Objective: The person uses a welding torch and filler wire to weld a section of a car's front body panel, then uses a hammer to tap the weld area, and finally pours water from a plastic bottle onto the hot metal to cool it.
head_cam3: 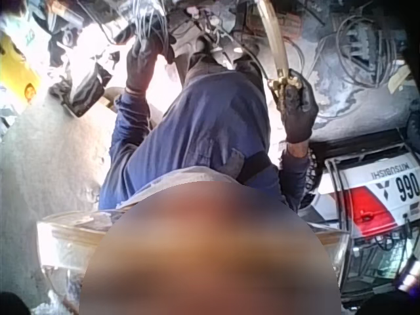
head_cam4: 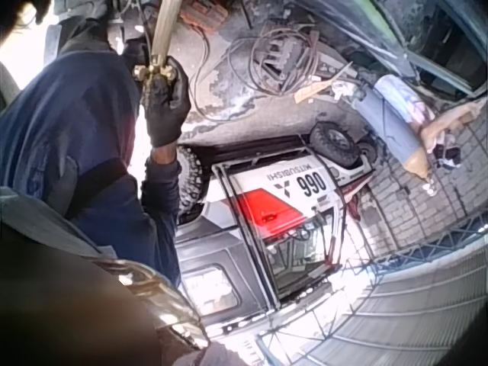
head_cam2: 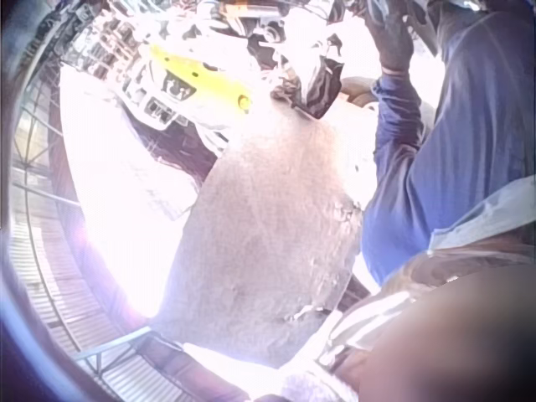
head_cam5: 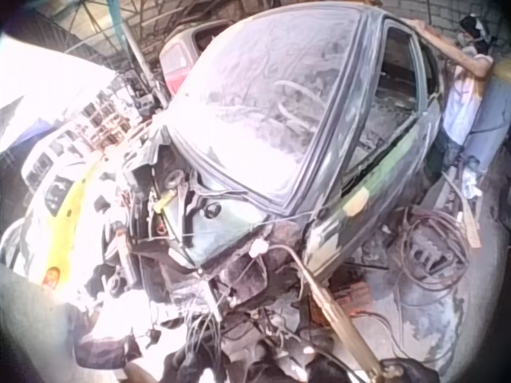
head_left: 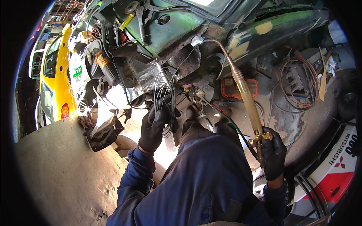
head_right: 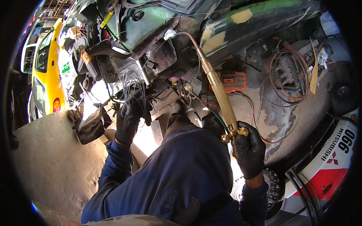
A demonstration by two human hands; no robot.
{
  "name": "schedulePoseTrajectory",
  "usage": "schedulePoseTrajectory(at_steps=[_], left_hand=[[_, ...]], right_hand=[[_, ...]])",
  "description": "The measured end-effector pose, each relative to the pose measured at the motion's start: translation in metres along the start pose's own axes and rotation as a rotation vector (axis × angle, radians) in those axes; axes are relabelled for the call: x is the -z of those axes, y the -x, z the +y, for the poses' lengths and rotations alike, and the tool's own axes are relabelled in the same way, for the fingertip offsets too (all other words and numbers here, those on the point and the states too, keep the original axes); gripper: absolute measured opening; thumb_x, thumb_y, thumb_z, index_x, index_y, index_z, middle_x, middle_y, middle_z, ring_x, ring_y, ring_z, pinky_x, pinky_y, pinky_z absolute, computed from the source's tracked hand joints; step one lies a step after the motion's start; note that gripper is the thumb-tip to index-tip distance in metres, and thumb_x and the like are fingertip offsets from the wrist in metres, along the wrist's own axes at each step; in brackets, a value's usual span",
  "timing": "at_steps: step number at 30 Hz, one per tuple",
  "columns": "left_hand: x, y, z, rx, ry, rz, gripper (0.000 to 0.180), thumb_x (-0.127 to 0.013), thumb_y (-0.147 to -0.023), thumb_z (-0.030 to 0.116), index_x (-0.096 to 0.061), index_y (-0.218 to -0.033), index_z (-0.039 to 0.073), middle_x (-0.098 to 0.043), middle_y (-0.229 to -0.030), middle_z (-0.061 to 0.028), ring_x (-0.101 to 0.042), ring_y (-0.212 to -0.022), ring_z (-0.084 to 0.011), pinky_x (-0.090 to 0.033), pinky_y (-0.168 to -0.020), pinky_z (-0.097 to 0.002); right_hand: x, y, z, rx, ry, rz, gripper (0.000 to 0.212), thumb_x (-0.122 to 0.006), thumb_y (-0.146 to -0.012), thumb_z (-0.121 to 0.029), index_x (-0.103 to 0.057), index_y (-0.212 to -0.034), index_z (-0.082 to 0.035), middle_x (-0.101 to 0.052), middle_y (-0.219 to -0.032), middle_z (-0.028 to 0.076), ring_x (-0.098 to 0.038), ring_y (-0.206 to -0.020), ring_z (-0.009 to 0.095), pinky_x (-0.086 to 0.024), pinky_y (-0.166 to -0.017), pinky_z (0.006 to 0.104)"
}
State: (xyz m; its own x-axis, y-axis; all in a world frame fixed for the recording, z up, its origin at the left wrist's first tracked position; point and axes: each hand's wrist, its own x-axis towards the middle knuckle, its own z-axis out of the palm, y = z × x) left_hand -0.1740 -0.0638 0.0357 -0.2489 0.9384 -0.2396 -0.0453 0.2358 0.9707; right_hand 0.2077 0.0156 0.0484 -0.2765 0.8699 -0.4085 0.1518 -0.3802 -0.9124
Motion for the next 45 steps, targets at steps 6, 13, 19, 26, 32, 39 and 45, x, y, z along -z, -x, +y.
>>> schedulePoseTrajectory(at_steps=[6, 13, 19, 26, 32, 39, 45], left_hand=[[0.0062, -0.0012, -0.0047, -0.006, -0.051, -0.010, 0.064, -0.046, -0.114, 0.047, -0.050, -0.154, -0.003, -0.070, -0.107, -0.0043, -0.062, -0.094, -0.0091, -0.051, -0.085, -0.0286], [0.0004, 0.0002, -0.0022, -0.027, -0.059, 0.023, 0.061, -0.043, -0.116, 0.043, -0.050, -0.154, -0.004, -0.069, -0.106, -0.0049, -0.063, -0.094, -0.0102, -0.052, -0.087, -0.0291], [-0.0006, -0.0006, 0.0004, -0.009, -0.011, 0.020, 0.060, -0.043, -0.116, 0.042, -0.050, -0.154, -0.004, -0.070, -0.107, -0.0062, -0.064, -0.093, -0.0112, -0.052, -0.086, -0.0287], [-0.0004, -0.0004, 0.0002, -0.015, 0.006, 0.009, 0.060, -0.044, -0.116, 0.042, -0.049, -0.155, -0.003, -0.069, -0.105, -0.0050, -0.064, -0.092, -0.0108, -0.052, -0.085, -0.0288], [0.0007, -0.0022, -0.0034, -0.020, 0.013, -0.002, 0.064, -0.047, -0.115, 0.047, -0.050, -0.155, -0.002, -0.071, -0.107, -0.0062, -0.065, -0.090, -0.0098, -0.053, -0.082, -0.0280], [-0.0009, -0.0010, -0.0025, -0.045, 0.051, -0.019, 0.066, -0.049, -0.113, 0.048, -0.048, -0.156, -0.002, -0.072, -0.112, -0.0091, -0.067, -0.092, -0.0113, -0.054, -0.081, -0.0283], [0.0006, -0.0017, -0.0054, 0.002, 0.041, 0.011, 0.059, -0.047, -0.115, 0.041, -0.049, -0.156, -0.001, -0.073, -0.116, -0.0089, -0.067, -0.099, -0.0120, -0.054, -0.086, -0.0286]], right_hand=[[-0.0022, -0.0012, -0.0012, -0.033, -0.009, 0.000, 0.053, -0.065, -0.108, -0.041, -0.059, -0.139, 0.002, -0.069, -0.095, 0.002, -0.053, -0.069, 0.003, -0.045, -0.060, 0.0218], [-0.0024, -0.0004, -0.0050, -0.058, -0.014, 0.003, 0.052, -0.065, -0.108, -0.039, -0.059, -0.140, 0.001, -0.071, -0.095, 0.003, -0.054, -0.068, 0.003, -0.046, -0.059, 0.0216], [-0.0042, 0.0003, -0.0075, -0.080, -0.028, 0.014, 0.052, -0.065, -0.108, -0.040, -0.059, -0.139, 0.001, -0.071, -0.093, 0.003, -0.054, -0.066, 0.003, -0.045, -0.057, 0.0215], [-0.0038, -0.0011, -0.0076, -0.043, 0.034, 0.007, 0.052, -0.064, -0.109, -0.041, -0.059, -0.139, 0.001, -0.073, -0.095, 0.005, -0.053, -0.065, 0.003, -0.045, -0.057, 0.0215], [-0.0042, 0.0004, -0.0087, -0.099, 0.013, 0.015, 0.051, -0.064, -0.109, -0.040, -0.059, -0.140, 0.002, -0.074, -0.095, 0.005, -0.052, -0.064, 0.002, -0.043, -0.056, 0.0206], [-0.0040, 0.0005, -0.0083, -0.101, -0.002, 0.010, 0.053, -0.065, -0.108, -0.040, -0.059, -0.140, 0.001, -0.075, -0.096, 0.006, -0.052, -0.063, 0.002, -0.042, -0.054, 0.0203], [-0.0044, 0.0011, -0.0067, -0.076, 0.047, 0.017, 0.041, -0.058, -0.112, -0.032, -0.061, -0.139, -0.001, -0.074, -0.096, 0.003, -0.057, -0.068, 0.003, -0.044, -0.059, 0.0198]])
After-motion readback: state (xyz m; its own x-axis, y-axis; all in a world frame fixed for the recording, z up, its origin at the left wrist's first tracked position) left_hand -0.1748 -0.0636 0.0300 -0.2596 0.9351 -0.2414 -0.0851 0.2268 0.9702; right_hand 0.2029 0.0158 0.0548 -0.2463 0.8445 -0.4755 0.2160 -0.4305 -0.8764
